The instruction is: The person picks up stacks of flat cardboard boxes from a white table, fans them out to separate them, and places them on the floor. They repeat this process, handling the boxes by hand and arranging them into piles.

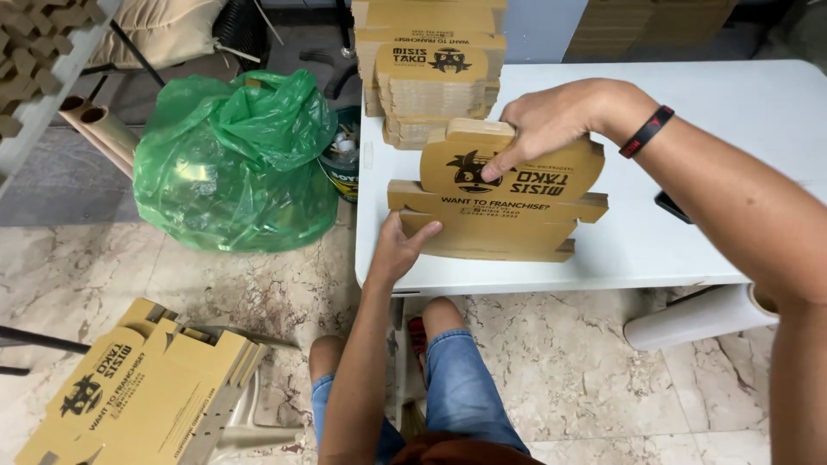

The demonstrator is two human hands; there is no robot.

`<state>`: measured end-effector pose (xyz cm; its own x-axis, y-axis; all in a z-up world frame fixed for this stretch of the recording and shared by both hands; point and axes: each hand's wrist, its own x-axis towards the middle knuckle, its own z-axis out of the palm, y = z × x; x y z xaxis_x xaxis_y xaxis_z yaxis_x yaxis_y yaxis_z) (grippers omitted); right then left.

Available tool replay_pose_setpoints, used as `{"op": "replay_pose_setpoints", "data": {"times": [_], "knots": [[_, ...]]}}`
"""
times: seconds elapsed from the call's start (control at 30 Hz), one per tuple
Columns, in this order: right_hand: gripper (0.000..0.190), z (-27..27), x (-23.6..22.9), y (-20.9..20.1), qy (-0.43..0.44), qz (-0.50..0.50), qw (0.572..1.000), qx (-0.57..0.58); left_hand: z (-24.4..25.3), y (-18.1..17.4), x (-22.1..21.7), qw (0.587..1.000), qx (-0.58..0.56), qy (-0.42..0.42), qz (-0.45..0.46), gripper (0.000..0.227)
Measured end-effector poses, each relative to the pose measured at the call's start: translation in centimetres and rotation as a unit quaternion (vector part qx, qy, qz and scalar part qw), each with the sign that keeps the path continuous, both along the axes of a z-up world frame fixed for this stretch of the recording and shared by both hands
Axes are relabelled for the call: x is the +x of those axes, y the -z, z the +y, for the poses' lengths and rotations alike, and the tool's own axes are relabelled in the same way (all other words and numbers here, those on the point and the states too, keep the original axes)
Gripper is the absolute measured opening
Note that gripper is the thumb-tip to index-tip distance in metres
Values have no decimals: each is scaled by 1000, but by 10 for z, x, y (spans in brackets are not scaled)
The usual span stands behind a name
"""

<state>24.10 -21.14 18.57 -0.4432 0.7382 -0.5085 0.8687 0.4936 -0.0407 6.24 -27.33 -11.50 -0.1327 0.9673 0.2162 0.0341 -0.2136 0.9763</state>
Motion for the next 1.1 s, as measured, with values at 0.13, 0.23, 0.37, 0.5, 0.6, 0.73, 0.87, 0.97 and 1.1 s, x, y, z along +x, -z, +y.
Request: {"op": "replay_pose_setpoints", "data": {"times": [0.13, 0.23, 0.37, 0.5, 0.6, 0.73, 0.87, 0.97, 1.1], "knots": [[52, -28, -16, -10, -26, -131, 991, -8, -4, -13, -2, 1000, -13, 2, -9, 41], [50, -71, -34, -17, -126, -152, 980, 24, -39, -22, -17, 992, 80, -52, 79, 43], [66, -108, -50, -26, -261, -166, 949, 54, -111, 43, -74, 942, 199, -245, 115, 83], [66, -137, -63, -42, -191, -76, 978, 32, -172, 96, -67, 765, 201, -118, -600, 92], [43, -151, -70, -21, -112, 37, 993, -16, -226, 94, -67, 747, 119, -34, -654, 116], [55, -127, -48, 130, -86, 286, 952, -64, -297, 60, -82, 870, -3, -314, -381, 43], [61, -208, -58, 219, -41, 328, 944, -15, -340, 61, -76, 860, -95, -500, 4, 22], [70, -219, -58, 281, -35, 422, 906, 17, -357, -7, -38, 796, -104, -499, 326, 38], [59, -200, -56, 305, 148, 393, 874, -246, -377, -24, -63, 900, -94, -417, 88, 34]]}}
